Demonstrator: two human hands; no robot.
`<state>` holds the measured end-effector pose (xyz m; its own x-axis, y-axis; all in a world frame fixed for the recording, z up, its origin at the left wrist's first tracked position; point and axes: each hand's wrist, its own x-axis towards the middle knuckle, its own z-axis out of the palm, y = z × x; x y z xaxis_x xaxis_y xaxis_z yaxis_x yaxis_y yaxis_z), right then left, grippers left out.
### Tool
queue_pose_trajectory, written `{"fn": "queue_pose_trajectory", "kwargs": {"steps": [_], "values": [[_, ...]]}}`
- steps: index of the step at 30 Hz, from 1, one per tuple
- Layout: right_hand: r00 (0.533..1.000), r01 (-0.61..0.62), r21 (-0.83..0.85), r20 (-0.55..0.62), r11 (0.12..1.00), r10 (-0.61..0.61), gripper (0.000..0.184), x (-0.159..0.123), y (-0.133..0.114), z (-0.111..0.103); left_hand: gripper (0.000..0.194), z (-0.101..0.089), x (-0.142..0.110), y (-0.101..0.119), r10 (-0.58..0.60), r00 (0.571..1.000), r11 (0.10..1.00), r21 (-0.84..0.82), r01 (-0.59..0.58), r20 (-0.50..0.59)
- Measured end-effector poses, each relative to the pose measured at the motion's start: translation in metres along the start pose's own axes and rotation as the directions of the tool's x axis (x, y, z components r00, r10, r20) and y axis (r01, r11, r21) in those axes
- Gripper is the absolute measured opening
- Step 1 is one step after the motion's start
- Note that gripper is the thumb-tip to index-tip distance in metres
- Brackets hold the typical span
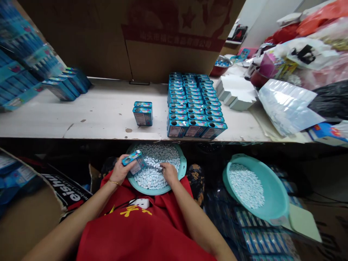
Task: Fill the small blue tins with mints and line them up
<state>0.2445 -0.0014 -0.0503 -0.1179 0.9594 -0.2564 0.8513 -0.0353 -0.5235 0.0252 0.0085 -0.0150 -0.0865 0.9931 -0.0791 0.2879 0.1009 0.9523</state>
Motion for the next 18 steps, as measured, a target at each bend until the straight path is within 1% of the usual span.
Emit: {"fn": "queue_pose_trajectory", "kwargs": {"steps": [2,4,6,8,10,13,16,18], "values": [[1.000,0.022,0.055,-0.023,0.998,-0.021,0.032,-0.005,0.006,-0.016,0.035,-0.009,-0.001,0.006,0.041,0.998,0.997,0.062,-0.038,-0.039],[0.997,0.067,0.101,-0.034,0.993,-0.064,0.031,-0.011,0.005,-0.035,0.034,-0.013,-0.002,0.008,0.090,0.995,0.989,0.121,-0.083,-0.048],[0.992,0.125,0.126,-0.038,0.984,-0.121,0.032,-0.017,-0.002,-0.056,0.033,-0.011,-0.004,0.009,0.137,0.990,0.979,0.160,-0.130,-0.030],[0.985,0.171,0.105,-0.035,0.980,-0.169,0.033,-0.023,-0.015,-0.078,0.033,-0.005,-0.006,0.008,0.171,0.985,0.968,0.187,-0.170,0.012],[0.981,0.196,0.010,0.001,0.981,-0.196,0.034,-0.028,-0.033,-0.097,0.034,0.003,-0.008,0.006,0.188,0.980,0.958,0.208,-0.197,0.065],[0.977,0.204,-0.222,0.104,0.954,-0.185,0.033,-0.031,-0.065,-0.116,0.037,0.011,-0.011,0.005,0.189,0.974,0.946,0.244,-0.215,0.126],[0.975,0.206,-0.441,0.168,0.874,-0.145,0.030,-0.033,-0.099,-0.122,0.040,0.015,-0.013,0.003,0.185,0.972,0.936,0.276,-0.219,0.144],[0.973,0.219,-0.535,0.180,0.816,-0.143,0.028,-0.035,-0.118,-0.121,0.041,0.016,-0.013,0.001,0.185,0.971,0.934,0.281,-0.221,0.150]]}}
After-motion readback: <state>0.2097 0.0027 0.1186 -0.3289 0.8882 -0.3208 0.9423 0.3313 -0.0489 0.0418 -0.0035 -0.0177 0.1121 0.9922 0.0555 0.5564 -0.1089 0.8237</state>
